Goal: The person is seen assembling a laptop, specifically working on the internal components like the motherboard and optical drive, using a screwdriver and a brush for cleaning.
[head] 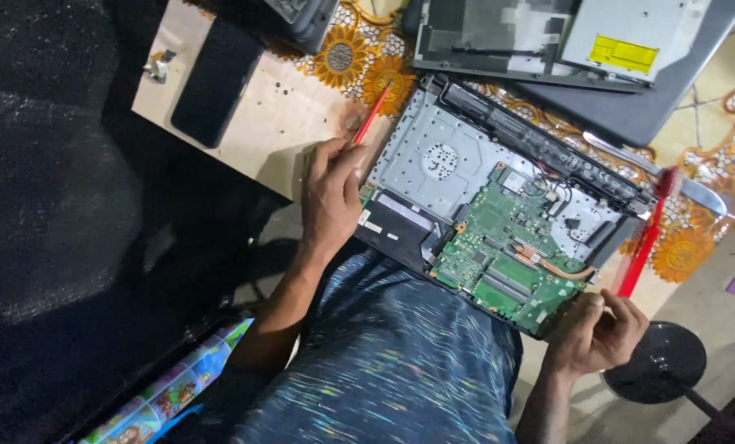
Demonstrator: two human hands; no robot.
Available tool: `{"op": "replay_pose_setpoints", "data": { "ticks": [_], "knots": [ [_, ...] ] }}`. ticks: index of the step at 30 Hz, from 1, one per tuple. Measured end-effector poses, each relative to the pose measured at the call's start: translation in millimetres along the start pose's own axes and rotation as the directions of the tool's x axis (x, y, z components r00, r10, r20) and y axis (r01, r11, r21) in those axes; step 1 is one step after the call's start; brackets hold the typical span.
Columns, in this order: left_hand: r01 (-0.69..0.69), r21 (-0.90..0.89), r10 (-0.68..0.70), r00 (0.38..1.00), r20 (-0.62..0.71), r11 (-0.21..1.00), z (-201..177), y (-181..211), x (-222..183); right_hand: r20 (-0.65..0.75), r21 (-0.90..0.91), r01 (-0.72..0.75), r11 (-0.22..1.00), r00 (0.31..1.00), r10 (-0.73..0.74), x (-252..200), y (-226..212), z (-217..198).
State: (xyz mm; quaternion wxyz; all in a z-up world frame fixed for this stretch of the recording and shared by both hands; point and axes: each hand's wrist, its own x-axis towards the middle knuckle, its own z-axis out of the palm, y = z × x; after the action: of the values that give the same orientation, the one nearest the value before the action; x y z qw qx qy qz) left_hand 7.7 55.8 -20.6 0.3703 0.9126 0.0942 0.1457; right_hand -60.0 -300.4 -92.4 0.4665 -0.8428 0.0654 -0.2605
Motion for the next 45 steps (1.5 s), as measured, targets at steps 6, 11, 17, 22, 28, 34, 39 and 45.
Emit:
{"op": "replay_pose_setpoints", "data": {
  "ticks": [6, 11, 17, 22, 28, 34, 39, 45],
  "knots": [
    [-0.063, 0.063, 0.064, 0.998, -0.005, 0.996, -4.2, -2.0, -3.5, 0.029, 0.030, 0.005, 1.000, 1.000, -0.006, -1.3, -0.5, 1.1],
    [-0.096, -0.044, 0.093, 0.994, -0.063, 0.994, -19.8, 4.8, -4.5, 0.032, -0.003, -0.009, 1.000, 0.999, 0.010, -0.2, -8.0, 2.8],
    [0.045, 0.061, -0.038, 0.993, -0.113, 0.997, -47.2, -34.7, -0.2, 0.053, -0.018, 0.001, 1.000, 0.999, -0.001, -1.1, -3.4, 0.6],
    [0.164, 0.030, -0.163, 0.986, -0.045, 0.986, -46.8, -42.2, -3.1, 0.048, -0.004, -0.010, 1.000, 0.999, 0.010, -2.1, 0.6, 0.0],
    [0.187, 0.042, -0.187, 0.982, -0.002, 0.981, -36.6, -37.9, -1.4, 0.043, -0.025, -0.005, 1.000, 0.999, 0.006, -1.0, -1.1, 1.0],
    [0.158, 0.061, -0.157, 0.987, -0.013, 0.986, -33.9, -47.6, -0.7, 0.043, -0.029, 0.008, 1.000, 0.999, -0.007, -1.0, 2.3, 1.2],
    [0.127, 0.098, -0.125, 0.992, -0.023, 0.987, -36.1, -46.5, 0.0, 0.039, -0.046, -0.013, 0.999, 0.999, 0.015, -1.1, -3.1, 2.0],
    [0.130, 0.071, -0.128, 0.991, -0.029, 0.989, -38.2, -44.2, 1.0, 0.033, -0.077, 0.017, 0.997, 0.999, -0.015, -0.1, 2.5, 1.8]
  ]
}}
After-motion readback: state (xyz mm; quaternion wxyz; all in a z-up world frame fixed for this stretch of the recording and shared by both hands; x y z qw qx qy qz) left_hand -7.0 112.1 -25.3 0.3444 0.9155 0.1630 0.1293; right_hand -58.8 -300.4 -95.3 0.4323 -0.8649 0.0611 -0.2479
